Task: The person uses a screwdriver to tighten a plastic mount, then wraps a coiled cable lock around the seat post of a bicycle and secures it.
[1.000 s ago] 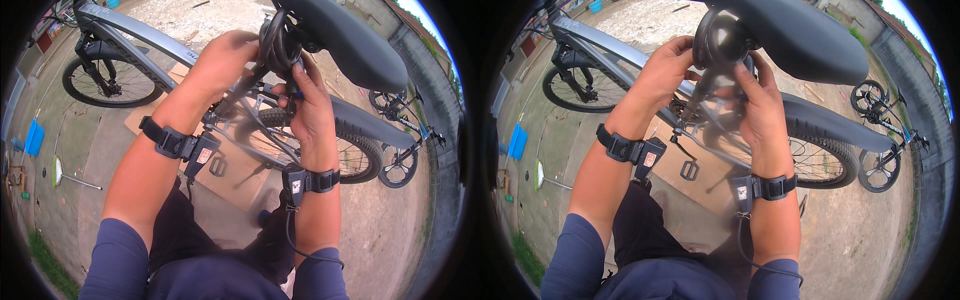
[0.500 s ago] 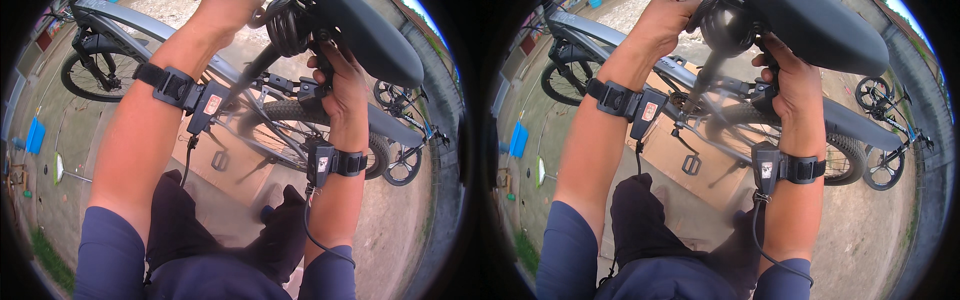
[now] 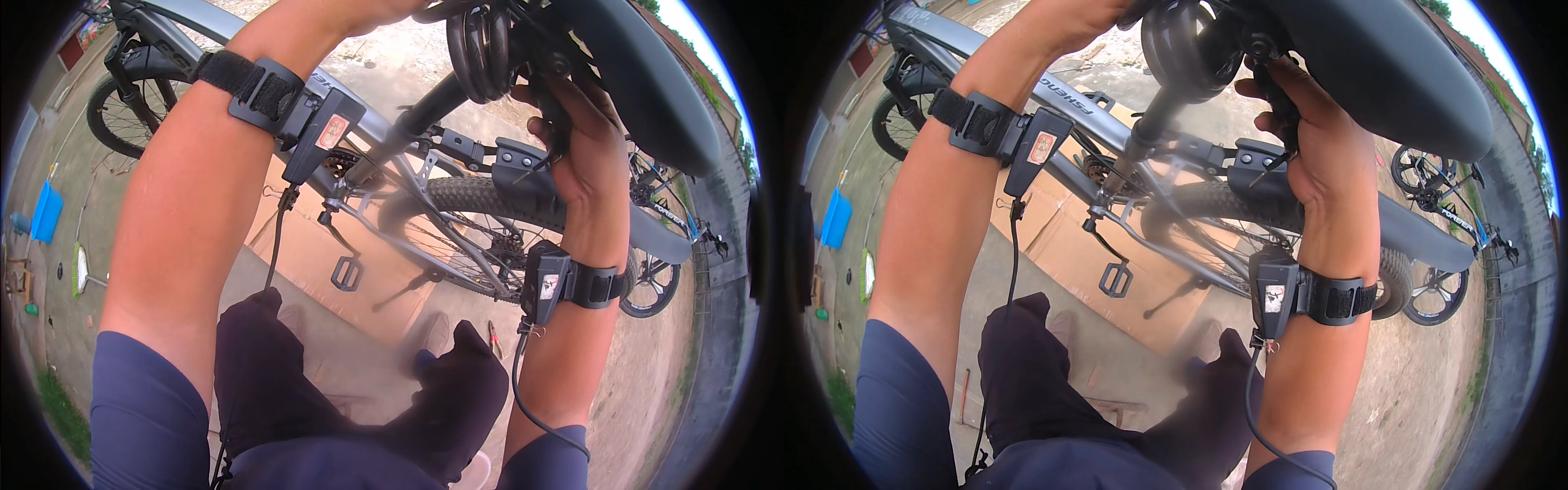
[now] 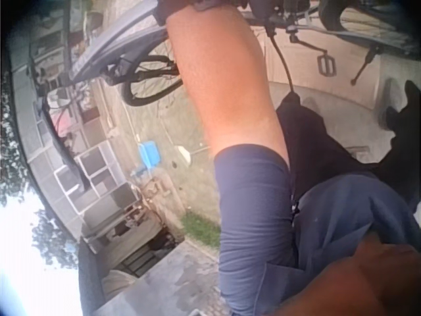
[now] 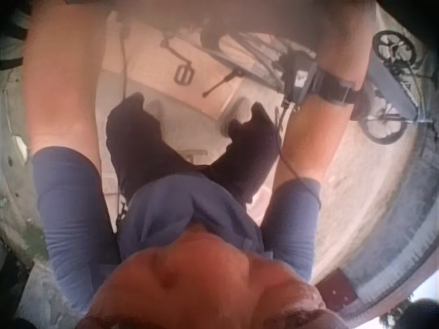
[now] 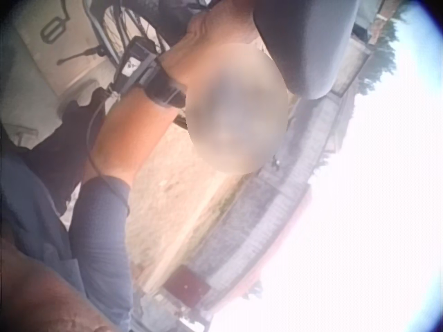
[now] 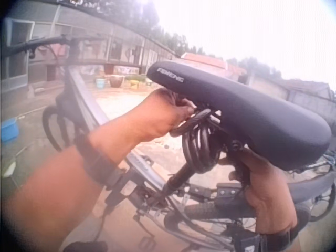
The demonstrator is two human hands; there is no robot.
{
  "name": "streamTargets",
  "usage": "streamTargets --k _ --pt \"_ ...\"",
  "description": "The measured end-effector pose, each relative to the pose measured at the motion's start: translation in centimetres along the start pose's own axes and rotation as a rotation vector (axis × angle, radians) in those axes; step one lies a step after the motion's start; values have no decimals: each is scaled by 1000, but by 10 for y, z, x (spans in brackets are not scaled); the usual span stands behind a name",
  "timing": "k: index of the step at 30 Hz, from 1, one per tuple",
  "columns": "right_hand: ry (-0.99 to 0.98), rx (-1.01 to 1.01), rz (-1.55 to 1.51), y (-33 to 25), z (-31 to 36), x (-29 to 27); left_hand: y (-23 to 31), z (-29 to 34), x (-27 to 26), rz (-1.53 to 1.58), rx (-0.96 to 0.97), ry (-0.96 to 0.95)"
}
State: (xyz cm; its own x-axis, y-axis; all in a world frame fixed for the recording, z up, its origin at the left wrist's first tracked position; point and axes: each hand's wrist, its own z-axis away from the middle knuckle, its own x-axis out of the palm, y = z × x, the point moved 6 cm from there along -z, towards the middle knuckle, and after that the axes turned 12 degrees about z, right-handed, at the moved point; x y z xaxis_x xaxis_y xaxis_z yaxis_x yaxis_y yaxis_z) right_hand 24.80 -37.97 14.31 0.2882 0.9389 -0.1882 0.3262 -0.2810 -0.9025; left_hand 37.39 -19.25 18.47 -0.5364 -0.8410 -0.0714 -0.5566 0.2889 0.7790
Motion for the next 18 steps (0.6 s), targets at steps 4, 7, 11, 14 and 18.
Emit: streamTargets --k 4,7,11,14,18 --pt "-22 -93 53 -4 -7 -1 1 -5 -1 -36 -67 -31" --pt "-79 -141 92 -3 -8 -2 -5 2 12 211 -170 -116" --pt "-100 -62 -64 4 2 6 -14 24 10 279 -254 -97" --pt "-100 30 -169 6 17 14 -20 40 13 315 -329 -33" --pt "-75 208 -237 16 42 23 -21 65 17 329 -297 66"
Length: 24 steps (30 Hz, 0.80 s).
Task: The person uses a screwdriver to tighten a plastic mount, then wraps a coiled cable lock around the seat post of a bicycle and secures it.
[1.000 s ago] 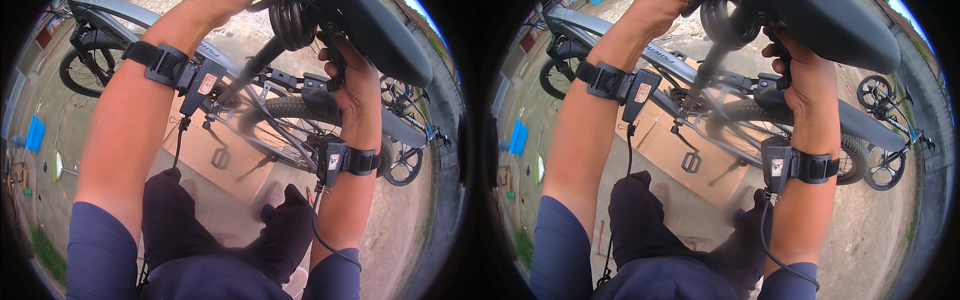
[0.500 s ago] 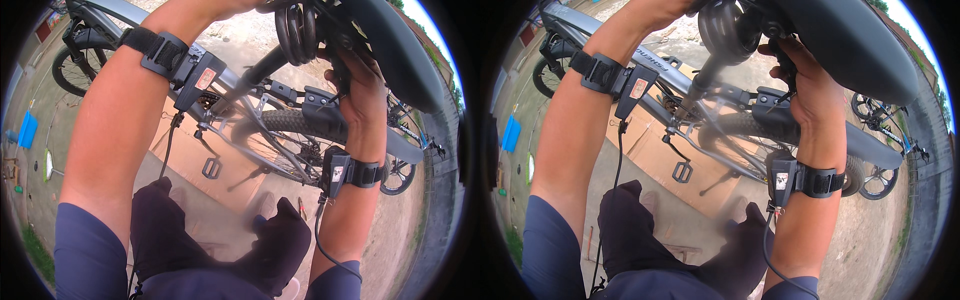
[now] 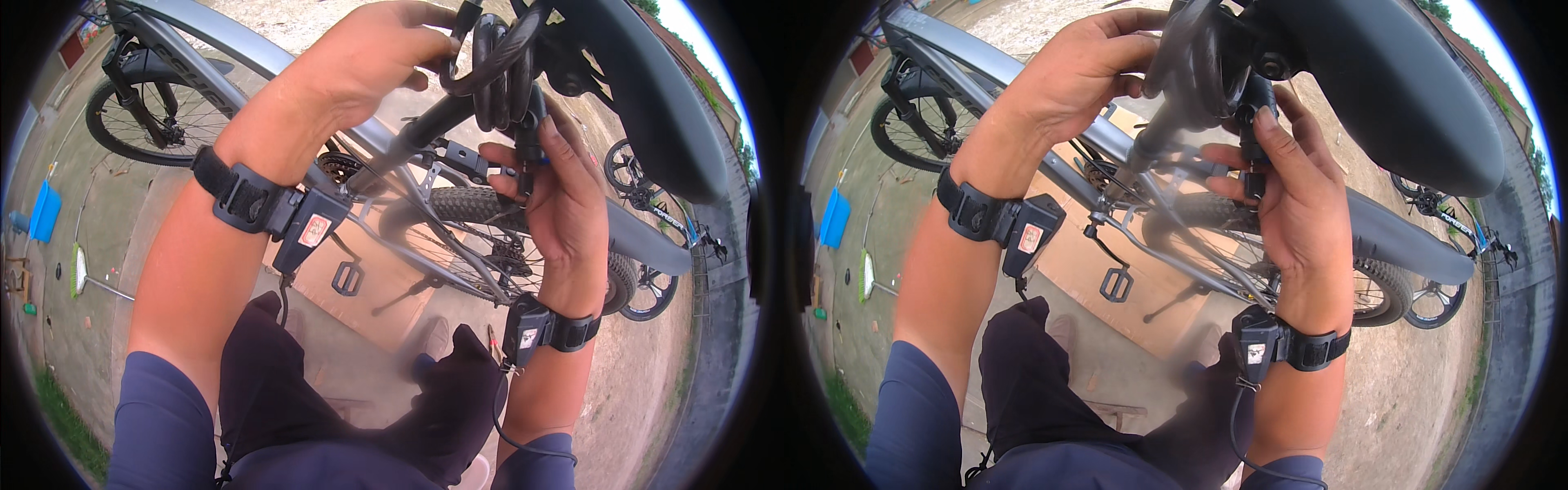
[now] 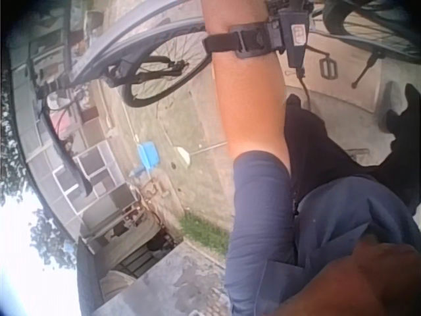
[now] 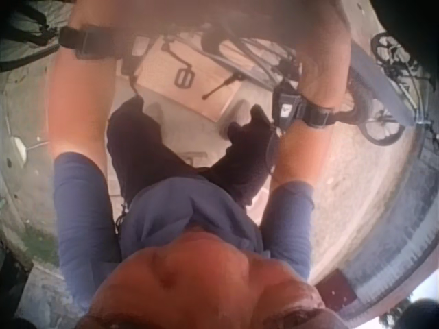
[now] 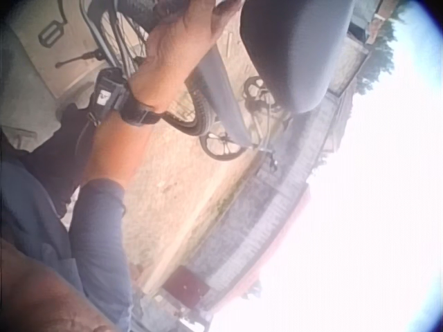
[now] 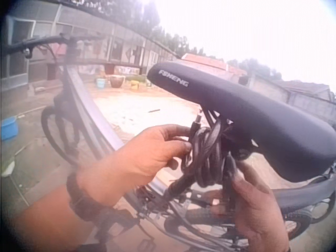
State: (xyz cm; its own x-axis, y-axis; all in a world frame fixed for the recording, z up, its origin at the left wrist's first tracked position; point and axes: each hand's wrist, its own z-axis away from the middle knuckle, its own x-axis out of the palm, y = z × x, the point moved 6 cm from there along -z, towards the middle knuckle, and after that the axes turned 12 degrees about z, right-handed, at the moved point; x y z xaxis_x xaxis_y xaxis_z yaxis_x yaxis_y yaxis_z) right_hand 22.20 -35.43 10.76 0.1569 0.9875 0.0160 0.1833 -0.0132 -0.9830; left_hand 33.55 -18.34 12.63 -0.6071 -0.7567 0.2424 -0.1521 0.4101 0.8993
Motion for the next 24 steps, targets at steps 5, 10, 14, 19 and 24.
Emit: streamTargets --k 5,10,14,19,24 --pt "-33 206 -339 27 19 13 -5 28 18 101 -103 66" --pt "-27 203 -577 27 17 30 -2 47 29 363 -265 129" --pt "26 173 -692 25 10 21 -9 48 35 442 -302 158" --pt "51 105 -631 26 6 -2 -16 43 25 394 -211 195" --pt "47 115 -583 26 -1 -6 -8 37 16 268 -125 228"
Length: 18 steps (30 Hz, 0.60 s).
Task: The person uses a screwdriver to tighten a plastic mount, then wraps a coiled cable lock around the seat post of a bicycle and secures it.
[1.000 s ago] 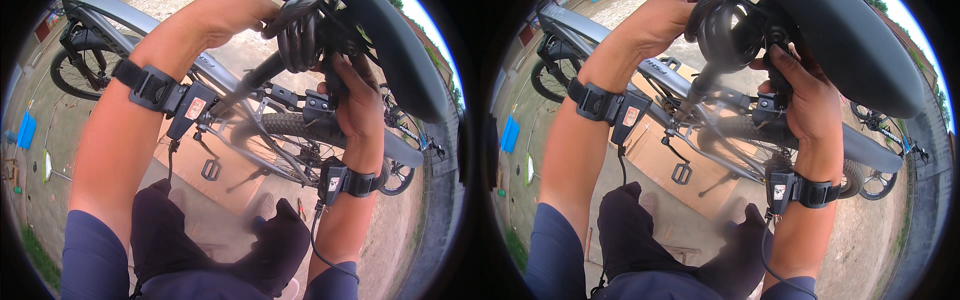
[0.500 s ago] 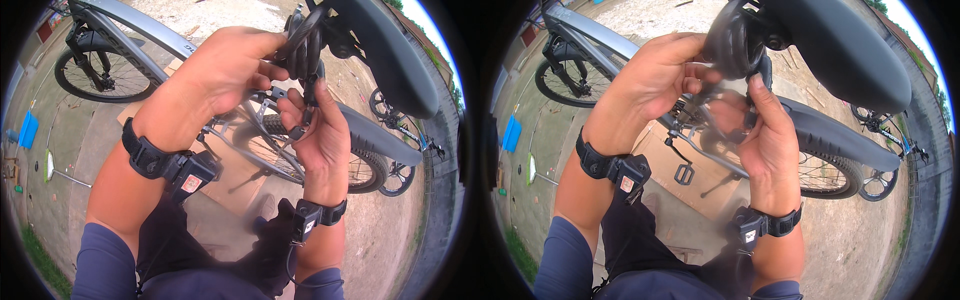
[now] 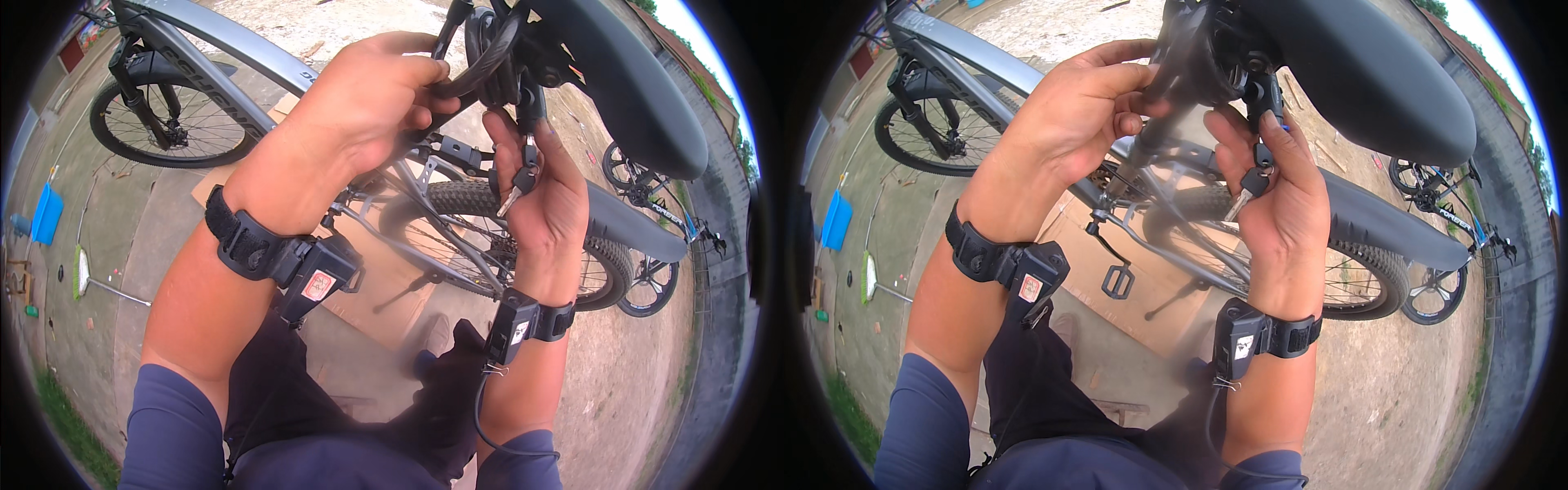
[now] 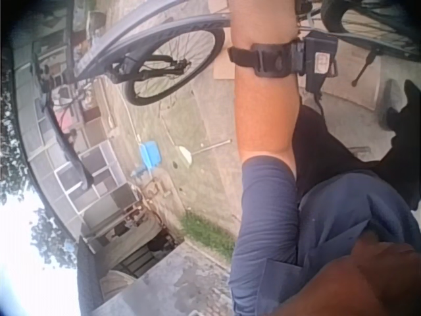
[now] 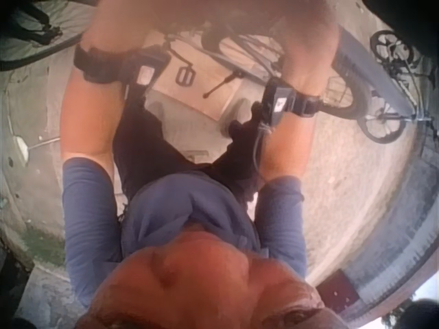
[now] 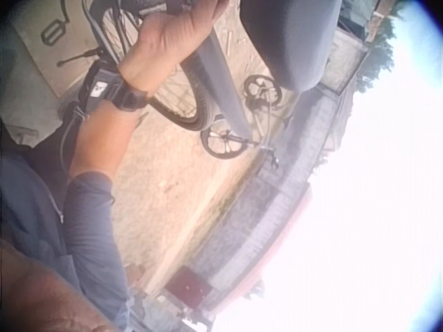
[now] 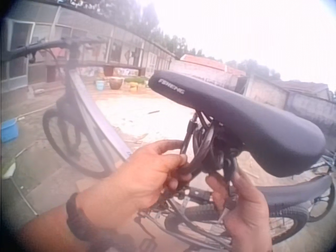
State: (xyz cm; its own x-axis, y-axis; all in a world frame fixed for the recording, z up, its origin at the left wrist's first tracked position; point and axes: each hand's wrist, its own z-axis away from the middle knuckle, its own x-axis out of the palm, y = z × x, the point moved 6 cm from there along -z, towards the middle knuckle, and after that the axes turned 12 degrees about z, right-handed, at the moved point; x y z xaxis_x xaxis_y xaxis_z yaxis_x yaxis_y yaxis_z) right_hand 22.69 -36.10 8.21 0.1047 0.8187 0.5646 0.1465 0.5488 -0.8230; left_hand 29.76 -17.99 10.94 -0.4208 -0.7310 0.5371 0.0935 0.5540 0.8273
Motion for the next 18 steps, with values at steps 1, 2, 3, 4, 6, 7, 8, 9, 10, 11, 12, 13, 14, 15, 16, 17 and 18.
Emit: streamTargets --k 1,2,3,4,6,7,8,9,10,11,12,13,14,15,16,17,18 --pt "30 -8 46 -1 -2 1 0 0 1 -9 3 2" --pt "62 -18 94 -2 -3 1 0 1 3 -18 6 2" --pt "93 -28 142 -5 -5 2 0 1 5 -26 10 2" --pt "97 -13 136 -9 -7 3 1 0 5 -36 16 -3" --pt "97 24 125 -17 -12 5 3 -4 1 -57 32 -4" --pt "96 -30 240 -22 -12 5 4 -3 1 -63 35 2" --pt "95 -85 356 -27 -11 5 3 -3 2 -68 37 7" --pt "95 -140 471 -32 -11 6 3 -3 2 -73 40 11" --pt "115 -177 574 -34 -9 7 4 -4 1 -82 41 12" --pt "134 -214 677 -35 -7 8 5 -5 1 -91 43 13" --pt "154 -250 780 -36 -4 10 5 -5 0 -100 44 14" --pt "174 -287 883 -38 -2 12 5 -4 1 -94 45 16" --pt "148 -294 915 -39 -2 11 4 -3 1 -89 45 18" --pt "139 -265 958 -37 -2 11 3 -2 1 -83 46 19" --pt "130 -236 1000 -36 -3 10 3 -1 1 -96 56 22" --pt "123 -209 1044 -35 -4 10 4 -1 2 -108 67 21" --pt "146 -394 1195 -44 -4 15 5 -2 2 -120 77 21"
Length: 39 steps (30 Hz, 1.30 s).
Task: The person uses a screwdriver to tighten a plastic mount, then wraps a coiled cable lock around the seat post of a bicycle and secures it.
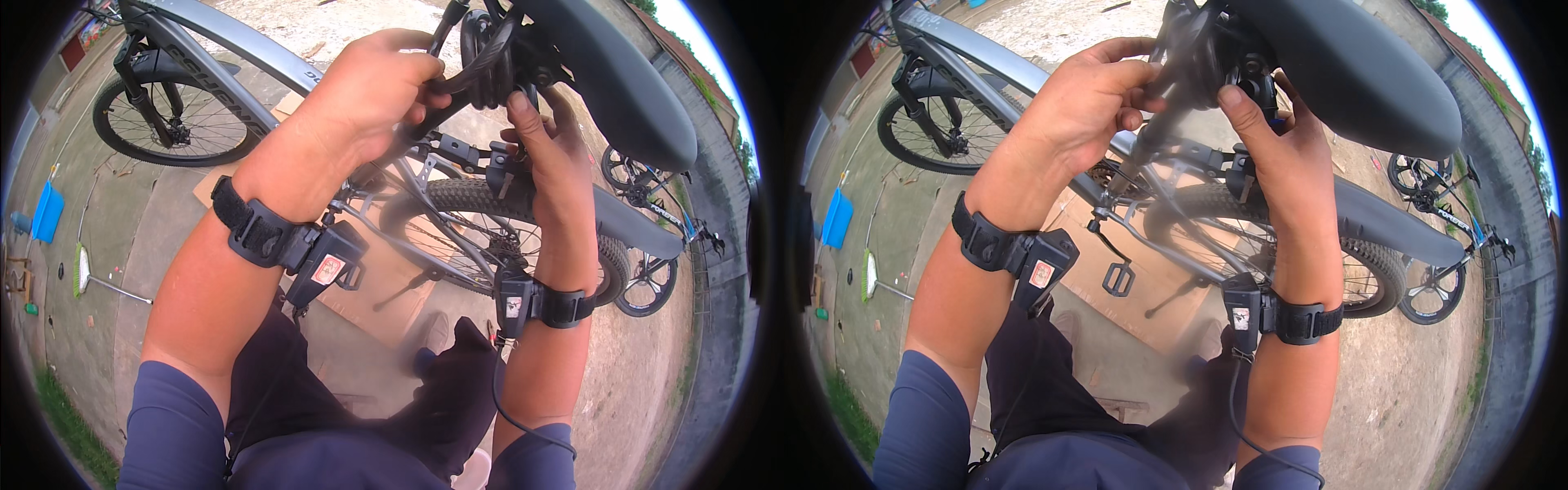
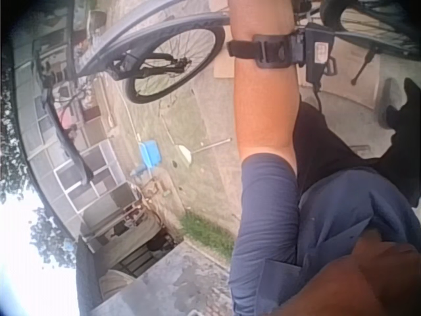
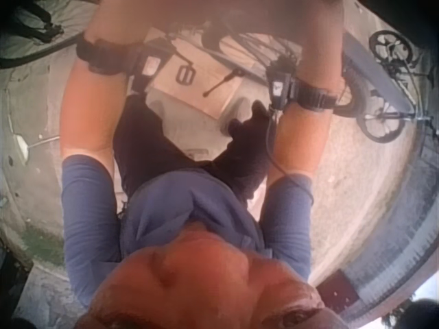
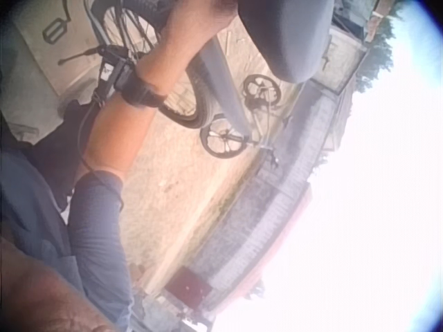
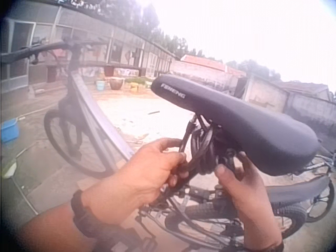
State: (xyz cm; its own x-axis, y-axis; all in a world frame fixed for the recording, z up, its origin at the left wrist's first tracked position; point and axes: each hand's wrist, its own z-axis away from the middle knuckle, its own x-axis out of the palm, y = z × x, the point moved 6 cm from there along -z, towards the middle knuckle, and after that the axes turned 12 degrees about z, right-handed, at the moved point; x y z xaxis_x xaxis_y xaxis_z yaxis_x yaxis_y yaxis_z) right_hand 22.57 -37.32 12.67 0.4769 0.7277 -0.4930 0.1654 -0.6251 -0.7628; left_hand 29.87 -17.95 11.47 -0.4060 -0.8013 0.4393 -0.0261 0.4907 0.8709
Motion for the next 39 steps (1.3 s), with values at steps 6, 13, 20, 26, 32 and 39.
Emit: streamTargets --k 6,13,20,26,32,39 --pt "171 -313 164 -32 9 10 0 1 -2 0 -2 14" --pt "152 -74 217 -34 3 15 5 1 -3 -23 6 5" --pt "68 9 144 -30 -1 24 4 -1 -3 -20 27 -8" --pt "-51 185 -64 -35 8 35 6 0 -3 -13 13 -19" --pt "6 180 -301 -27 5 42 4 -1 -4 -28 17 -16" --pt "62 61 -411 -21 -5 37 -3 -6 -9 -52 2 -27"
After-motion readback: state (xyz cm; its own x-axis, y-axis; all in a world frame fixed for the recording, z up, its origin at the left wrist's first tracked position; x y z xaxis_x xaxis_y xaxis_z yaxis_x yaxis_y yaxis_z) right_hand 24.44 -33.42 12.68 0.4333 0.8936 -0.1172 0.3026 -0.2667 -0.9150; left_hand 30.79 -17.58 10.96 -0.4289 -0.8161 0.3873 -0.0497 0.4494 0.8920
